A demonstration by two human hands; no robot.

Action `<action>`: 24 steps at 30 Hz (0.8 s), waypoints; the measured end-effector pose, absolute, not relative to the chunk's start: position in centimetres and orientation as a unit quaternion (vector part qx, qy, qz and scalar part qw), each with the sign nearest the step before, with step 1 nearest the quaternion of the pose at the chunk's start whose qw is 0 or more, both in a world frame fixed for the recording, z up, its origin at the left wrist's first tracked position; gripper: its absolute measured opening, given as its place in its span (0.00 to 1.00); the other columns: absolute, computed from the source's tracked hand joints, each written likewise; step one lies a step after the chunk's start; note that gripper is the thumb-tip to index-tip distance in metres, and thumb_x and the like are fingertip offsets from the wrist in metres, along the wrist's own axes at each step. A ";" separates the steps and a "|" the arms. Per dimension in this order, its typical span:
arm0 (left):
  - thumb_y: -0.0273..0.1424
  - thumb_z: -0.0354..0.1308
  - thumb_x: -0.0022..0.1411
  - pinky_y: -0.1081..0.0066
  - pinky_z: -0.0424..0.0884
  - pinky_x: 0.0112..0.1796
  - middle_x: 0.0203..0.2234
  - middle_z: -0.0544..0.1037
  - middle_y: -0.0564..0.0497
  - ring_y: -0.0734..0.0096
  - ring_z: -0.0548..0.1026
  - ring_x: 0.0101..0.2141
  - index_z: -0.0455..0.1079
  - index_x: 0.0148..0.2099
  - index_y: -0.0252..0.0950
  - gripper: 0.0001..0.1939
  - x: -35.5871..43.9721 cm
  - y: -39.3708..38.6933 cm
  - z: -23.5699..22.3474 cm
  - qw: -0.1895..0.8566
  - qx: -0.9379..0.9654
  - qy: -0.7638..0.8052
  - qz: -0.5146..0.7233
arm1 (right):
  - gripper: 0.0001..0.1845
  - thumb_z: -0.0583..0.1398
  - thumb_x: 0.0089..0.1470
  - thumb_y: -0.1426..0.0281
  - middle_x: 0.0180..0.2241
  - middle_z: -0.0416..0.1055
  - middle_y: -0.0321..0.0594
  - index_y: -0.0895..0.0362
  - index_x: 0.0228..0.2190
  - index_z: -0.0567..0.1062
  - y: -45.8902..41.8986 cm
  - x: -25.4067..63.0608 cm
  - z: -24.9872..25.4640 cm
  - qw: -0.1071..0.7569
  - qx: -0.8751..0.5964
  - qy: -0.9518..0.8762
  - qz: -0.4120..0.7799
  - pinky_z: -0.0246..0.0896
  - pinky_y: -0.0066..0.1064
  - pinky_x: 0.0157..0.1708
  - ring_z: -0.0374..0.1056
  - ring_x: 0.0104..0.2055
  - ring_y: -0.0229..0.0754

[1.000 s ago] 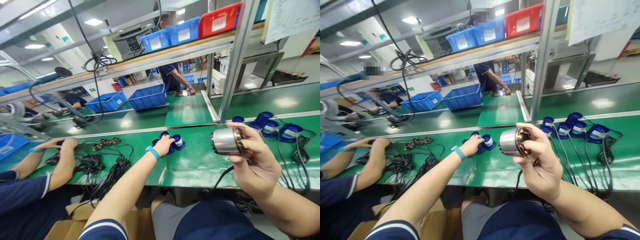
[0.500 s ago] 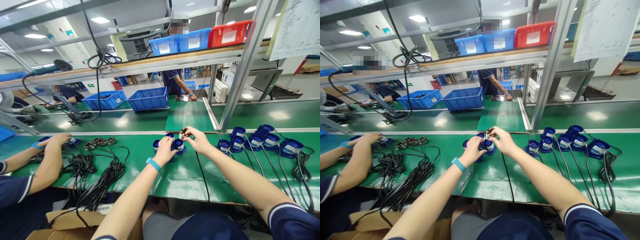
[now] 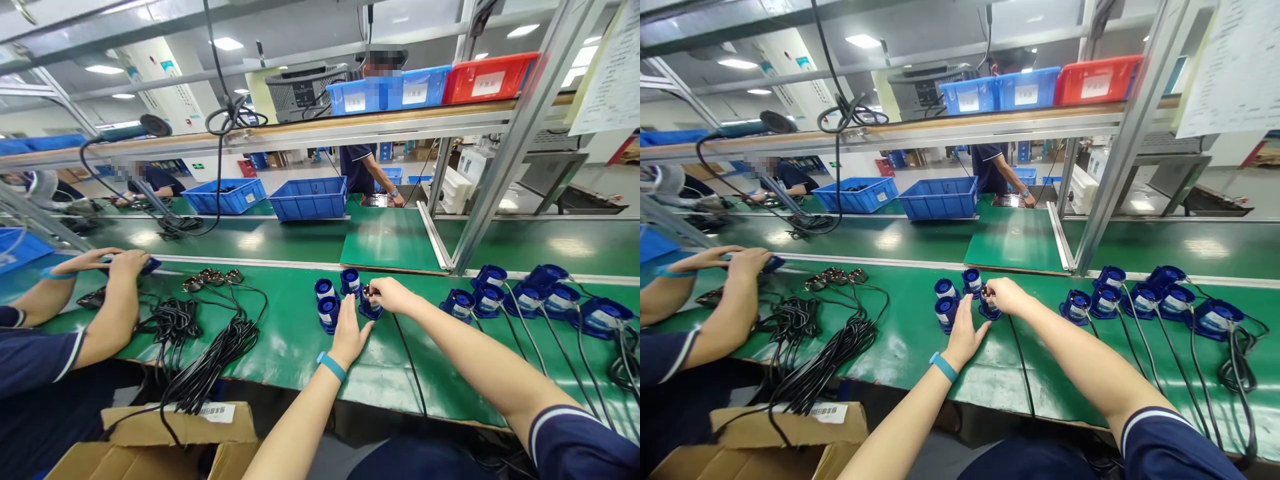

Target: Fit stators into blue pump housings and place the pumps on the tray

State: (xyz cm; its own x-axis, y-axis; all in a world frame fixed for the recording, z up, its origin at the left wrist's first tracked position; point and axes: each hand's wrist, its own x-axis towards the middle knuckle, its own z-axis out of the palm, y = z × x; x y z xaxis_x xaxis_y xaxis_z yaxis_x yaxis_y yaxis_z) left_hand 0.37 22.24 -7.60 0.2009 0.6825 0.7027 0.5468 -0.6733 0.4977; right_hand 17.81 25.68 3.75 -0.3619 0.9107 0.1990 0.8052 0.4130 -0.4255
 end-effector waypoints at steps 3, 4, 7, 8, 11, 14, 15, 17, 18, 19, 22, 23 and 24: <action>0.37 0.72 0.51 0.46 0.62 0.64 0.66 0.62 0.32 0.47 0.61 0.66 0.42 0.73 0.36 0.57 1.2 23.2 -8.2 0.176 0.720 0.432 0.514 | 0.36 0.72 0.42 0.72 0.51 0.71 0.50 0.57 0.53 0.71 23.4 18.2 2.6 0.249 -0.519 -0.809 0.119 0.67 0.41 0.50 0.70 0.50 0.52; 0.36 0.73 0.48 0.48 0.65 0.63 0.65 0.64 0.34 0.48 0.65 0.64 0.42 0.73 0.37 0.59 1.8 23.3 -8.2 0.219 0.705 0.436 0.515 | 0.44 0.73 0.40 0.70 0.56 0.67 0.53 0.57 0.58 0.67 22.7 18.3 2.1 0.267 -0.516 -0.805 0.120 0.65 0.44 0.54 0.68 0.55 0.55; 0.29 0.69 0.49 0.51 0.71 0.58 0.58 0.73 0.38 0.52 0.74 0.56 0.54 0.69 0.37 0.47 3.7 23.4 -7.5 0.305 0.672 0.455 0.498 | 0.41 0.72 0.44 0.67 0.58 0.64 0.54 0.57 0.58 0.67 21.6 18.8 0.3 0.293 -0.518 -0.794 0.128 0.60 0.52 0.60 0.63 0.60 0.58; 0.27 0.67 0.50 0.52 0.72 0.56 0.55 0.76 0.39 0.54 0.76 0.54 0.59 0.65 0.37 0.40 4.0 23.5 -7.2 0.314 0.669 0.462 0.491 | 0.36 0.71 0.46 0.68 0.56 0.65 0.53 0.57 0.56 0.69 21.5 18.8 -0.4 0.299 -0.517 -0.792 0.128 0.59 0.53 0.61 0.63 0.59 0.58; 0.25 0.62 0.53 0.54 0.71 0.57 0.51 0.79 0.41 0.56 0.77 0.52 0.67 0.58 0.37 0.29 3.8 22.9 -6.5 0.322 0.673 0.460 0.481 | 0.29 0.71 0.47 0.71 0.52 0.67 0.50 0.57 0.50 0.71 21.6 18.4 -2.1 0.338 -0.508 -0.784 0.118 0.60 0.51 0.61 0.65 0.56 0.54; 0.33 0.63 0.56 0.53 0.70 0.58 0.54 0.77 0.39 0.55 0.75 0.54 0.67 0.59 0.34 0.28 2.8 19.6 -7.3 0.325 0.651 0.461 0.508 | 0.27 0.72 0.47 0.71 0.48 0.68 0.48 0.57 0.48 0.71 21.6 17.8 -2.8 0.355 -0.526 -0.764 0.114 0.63 0.47 0.57 0.66 0.53 0.51; 0.38 0.61 0.58 0.53 0.71 0.57 0.54 0.77 0.38 0.54 0.76 0.53 0.67 0.59 0.34 0.28 2.4 17.8 -8.0 0.328 0.631 0.474 0.520 | 0.27 0.73 0.47 0.70 0.48 0.68 0.48 0.58 0.47 0.70 21.5 17.7 -2.6 0.352 -0.535 -0.759 0.114 0.64 0.46 0.56 0.66 0.52 0.51; 0.47 0.54 0.64 0.54 0.77 0.49 0.46 0.79 0.39 0.55 0.79 0.45 0.69 0.56 0.36 0.25 1.7 13.5 -9.9 0.371 0.594 0.498 0.512 | 0.26 0.73 0.47 0.68 0.46 0.69 0.48 0.57 0.46 0.70 21.1 17.5 -1.6 0.357 -0.544 -0.753 0.102 0.66 0.45 0.53 0.67 0.50 0.51; 0.50 0.52 0.65 0.54 0.79 0.45 0.41 0.81 0.40 0.56 0.80 0.40 0.71 0.53 0.39 0.25 1.3 11.3 -10.9 0.412 0.606 0.490 0.472 | 0.27 0.73 0.47 0.67 0.46 0.69 0.48 0.57 0.45 0.70 20.8 17.4 -0.9 0.373 -0.537 -0.751 0.089 0.66 0.45 0.53 0.67 0.50 0.52; 0.52 0.51 0.65 0.55 0.80 0.42 0.38 0.81 0.41 0.56 0.80 0.37 0.73 0.50 0.41 0.24 1.0 9.2 -11.9 0.446 0.623 0.474 0.435 | 0.27 0.73 0.48 0.65 0.46 0.68 0.48 0.56 0.46 0.69 20.5 17.3 -0.2 0.399 -0.524 -0.749 0.070 0.65 0.44 0.53 0.66 0.50 0.51; 0.54 0.58 0.60 0.55 0.78 0.48 0.41 0.81 0.41 0.53 0.80 0.42 0.75 0.49 0.43 0.24 1.0 4.8 -13.7 0.484 0.672 0.418 0.373 | 0.28 0.71 0.53 0.61 0.51 0.66 0.48 0.54 0.49 0.67 19.5 17.2 1.1 0.474 -0.489 -0.732 0.007 0.62 0.43 0.57 0.64 0.54 0.51; 0.53 0.59 0.60 0.54 0.76 0.52 0.43 0.81 0.41 0.53 0.80 0.45 0.74 0.53 0.43 0.26 1.2 4.2 -13.9 0.496 0.680 0.405 0.356 | 0.28 0.71 0.53 0.61 0.51 0.66 0.49 0.54 0.49 0.67 19.3 17.1 1.1 0.468 -0.499 -0.729 0.000 0.62 0.43 0.57 0.64 0.54 0.51; 0.53 0.60 0.59 0.54 0.73 0.55 0.44 0.81 0.41 0.53 0.79 0.47 0.72 0.57 0.43 0.29 1.4 3.9 -13.9 0.516 0.682 0.394 0.337 | 0.28 0.71 0.52 0.61 0.50 0.66 0.49 0.55 0.48 0.67 19.1 17.1 0.9 0.440 -0.522 -0.731 0.004 0.63 0.44 0.55 0.64 0.53 0.52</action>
